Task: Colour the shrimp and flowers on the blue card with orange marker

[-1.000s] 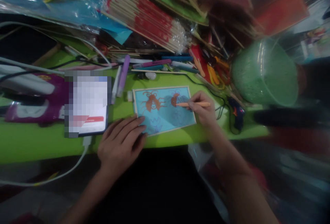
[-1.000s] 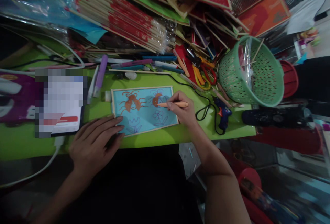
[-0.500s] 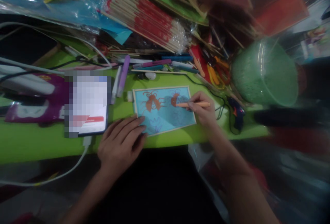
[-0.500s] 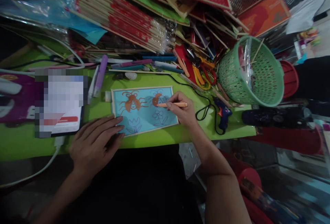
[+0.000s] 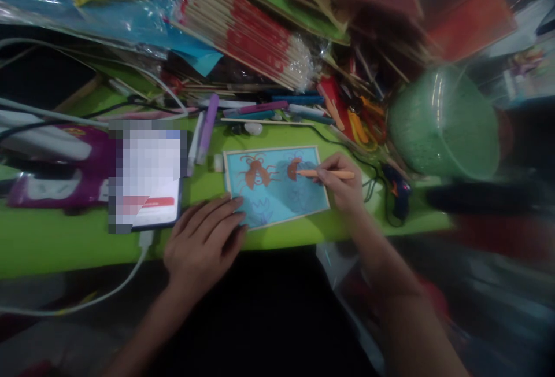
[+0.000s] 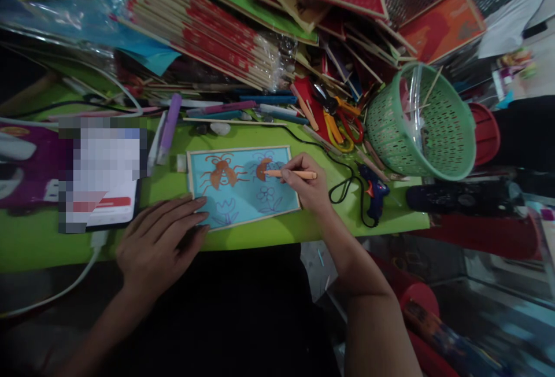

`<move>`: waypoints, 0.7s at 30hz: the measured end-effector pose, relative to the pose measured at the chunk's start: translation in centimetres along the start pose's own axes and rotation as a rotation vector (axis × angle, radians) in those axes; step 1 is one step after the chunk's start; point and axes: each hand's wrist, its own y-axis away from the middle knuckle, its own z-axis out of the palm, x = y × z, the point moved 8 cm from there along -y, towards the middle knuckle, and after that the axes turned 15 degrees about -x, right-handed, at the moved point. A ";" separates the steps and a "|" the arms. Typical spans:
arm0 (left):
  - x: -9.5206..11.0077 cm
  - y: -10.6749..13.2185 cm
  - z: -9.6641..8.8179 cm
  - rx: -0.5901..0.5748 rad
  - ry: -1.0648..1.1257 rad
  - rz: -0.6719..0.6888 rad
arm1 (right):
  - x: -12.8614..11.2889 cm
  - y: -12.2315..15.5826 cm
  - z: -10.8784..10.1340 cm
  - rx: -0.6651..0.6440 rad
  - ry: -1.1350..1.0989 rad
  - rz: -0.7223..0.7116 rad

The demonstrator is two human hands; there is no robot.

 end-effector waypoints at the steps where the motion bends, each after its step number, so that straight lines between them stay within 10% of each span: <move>1: 0.0 0.0 0.0 0.000 -0.002 0.002 | 0.1 0.0 0.0 -0.001 0.002 0.001; 21: 0.0 0.1 0.1 -0.009 -0.008 0.007 | 0.8 0.1 0.2 -0.034 -0.004 -0.018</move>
